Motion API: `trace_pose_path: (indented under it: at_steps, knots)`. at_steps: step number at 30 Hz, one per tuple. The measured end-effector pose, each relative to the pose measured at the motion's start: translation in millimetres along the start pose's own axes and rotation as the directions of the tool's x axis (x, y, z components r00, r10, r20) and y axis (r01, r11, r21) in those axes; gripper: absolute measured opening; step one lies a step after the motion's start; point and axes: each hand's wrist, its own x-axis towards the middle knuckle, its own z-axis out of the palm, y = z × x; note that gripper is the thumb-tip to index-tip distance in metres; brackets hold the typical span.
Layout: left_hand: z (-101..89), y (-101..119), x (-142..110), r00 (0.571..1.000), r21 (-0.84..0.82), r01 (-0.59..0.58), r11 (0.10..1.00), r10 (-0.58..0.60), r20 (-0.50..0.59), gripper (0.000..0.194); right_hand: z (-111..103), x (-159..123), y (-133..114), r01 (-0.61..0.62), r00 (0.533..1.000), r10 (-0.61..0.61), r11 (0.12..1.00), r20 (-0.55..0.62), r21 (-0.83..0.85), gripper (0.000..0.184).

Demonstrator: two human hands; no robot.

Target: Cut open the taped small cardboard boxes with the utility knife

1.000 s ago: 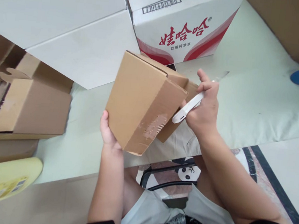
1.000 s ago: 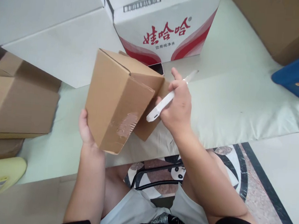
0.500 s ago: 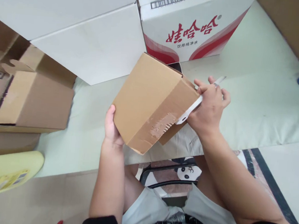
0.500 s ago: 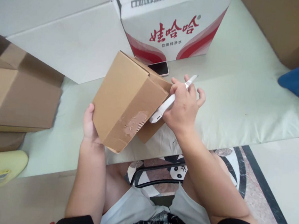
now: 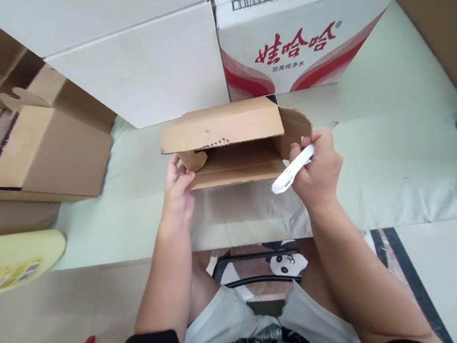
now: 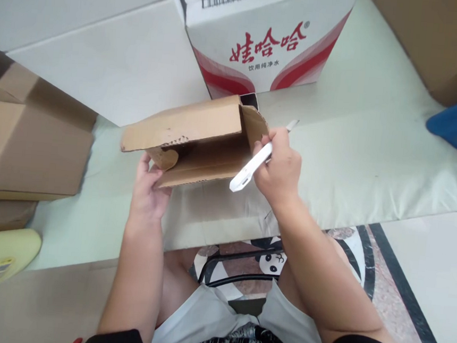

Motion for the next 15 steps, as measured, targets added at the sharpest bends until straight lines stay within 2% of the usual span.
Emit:
trace_pose_path:
  at_steps: [3,8,10,13,15]
  knots:
    - [0.4,-5,1,0.997,0.066,-0.036,0.997,0.04,-0.066,0.059,-2,1,-2,-0.014,0.999,0.014,1.0,0.03,0.017,0.016]
    - [1.3,-6,1,0.989,0.065,-0.146,0.987,0.148,-0.018,0.065,-6,0,-7,-0.043,0.997,0.035,0.99,0.065,0.137,0.02]
    - [-0.2,-5,2,0.993,0.093,-0.117,0.989,0.118,-0.011,0.065,-7,0,-8,-0.047,0.997,0.034,0.978,0.068,0.202,0.021]
    - [-5.6,-6,6,0.993,0.181,-0.071,0.981,0.086,-0.079,0.063,-7,-1,-8,-0.031,0.996,0.008,0.966,0.088,0.258,0.02]
    - [-10.4,-8,10,0.992,0.159,-0.058,0.986,0.074,-0.1,0.063,-7,-2,-7,-0.016,0.994,-0.013,0.963,0.104,0.268,0.018]
